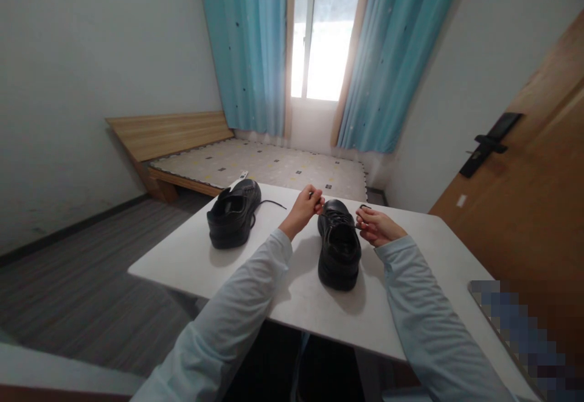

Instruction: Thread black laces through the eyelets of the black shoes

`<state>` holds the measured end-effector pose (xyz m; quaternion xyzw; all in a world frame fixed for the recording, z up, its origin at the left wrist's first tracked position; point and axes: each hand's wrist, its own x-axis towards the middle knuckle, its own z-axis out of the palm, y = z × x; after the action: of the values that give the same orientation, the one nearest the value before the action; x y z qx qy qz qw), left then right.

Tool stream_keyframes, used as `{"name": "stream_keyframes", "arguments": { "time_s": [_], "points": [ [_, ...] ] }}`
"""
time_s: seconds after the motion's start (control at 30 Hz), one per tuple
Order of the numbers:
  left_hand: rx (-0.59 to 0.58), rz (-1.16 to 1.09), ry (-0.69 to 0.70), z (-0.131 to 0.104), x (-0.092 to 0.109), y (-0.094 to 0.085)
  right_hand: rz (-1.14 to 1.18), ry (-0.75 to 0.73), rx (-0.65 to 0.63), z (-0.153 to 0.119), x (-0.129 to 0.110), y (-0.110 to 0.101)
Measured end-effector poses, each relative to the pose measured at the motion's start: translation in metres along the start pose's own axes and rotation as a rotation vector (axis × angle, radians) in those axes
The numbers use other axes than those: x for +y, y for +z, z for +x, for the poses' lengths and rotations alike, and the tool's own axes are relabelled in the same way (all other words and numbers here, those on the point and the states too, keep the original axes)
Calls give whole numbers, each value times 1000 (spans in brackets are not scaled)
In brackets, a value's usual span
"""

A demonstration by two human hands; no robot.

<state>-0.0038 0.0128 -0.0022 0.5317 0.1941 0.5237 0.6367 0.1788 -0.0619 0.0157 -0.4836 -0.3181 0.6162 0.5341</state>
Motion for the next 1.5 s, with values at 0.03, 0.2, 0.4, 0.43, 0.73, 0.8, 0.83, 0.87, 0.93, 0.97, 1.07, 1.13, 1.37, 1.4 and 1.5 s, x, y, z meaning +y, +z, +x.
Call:
{"name": "stream_keyframes", "arguments": {
  "time_s": [0.03,0.2,0.4,0.43,0.73,0.8,0.83,0.87,0.93,0.97,1.07,1.13,1.37,1.4,1.5],
  "points": [
    [-19,28,9,-1,-1,0,14,5,6,0,0,0],
    [-109,212,45,-4,1,-2,-59,-82,152,1,0,1],
    [-236,538,144,-7,11,0,-595,-298,416,11,6,-6],
    [-242,600,159,-8,12,1,-675,-346,416,11,6,-6],
    [-327,896,229,-17,19,4,-1027,-529,-55,-11,-9,6],
    [-342,934,249,-17,18,3,-1078,-513,-72,-11,-9,3],
    [-342,958,259,-16,17,2,-1101,-499,-76,-10,-10,1],
    [-341,983,270,-16,17,1,-1122,-482,-86,-10,-10,0],
    [-340,1026,295,-15,18,-1,-1145,-451,-117,-10,-12,-2],
    [-342,1043,307,-14,18,-3,-1140,-443,-131,-10,-12,-2],
    [-355,1079,337,-13,19,-5,-1072,-447,-152,-13,-14,1],
    [-357,1087,350,-13,20,-6,-1028,-410,-176,-15,-14,3],
    [-376,1050,395,-14,19,-8,-1001,-237,-289,-19,-16,0],
    [-376,1044,396,-13,19,-9,-1001,-215,-312,-20,-17,0],
    [-365,1069,421,-13,20,-11,-971,-167,-376,-23,-19,1]
  ]
}}
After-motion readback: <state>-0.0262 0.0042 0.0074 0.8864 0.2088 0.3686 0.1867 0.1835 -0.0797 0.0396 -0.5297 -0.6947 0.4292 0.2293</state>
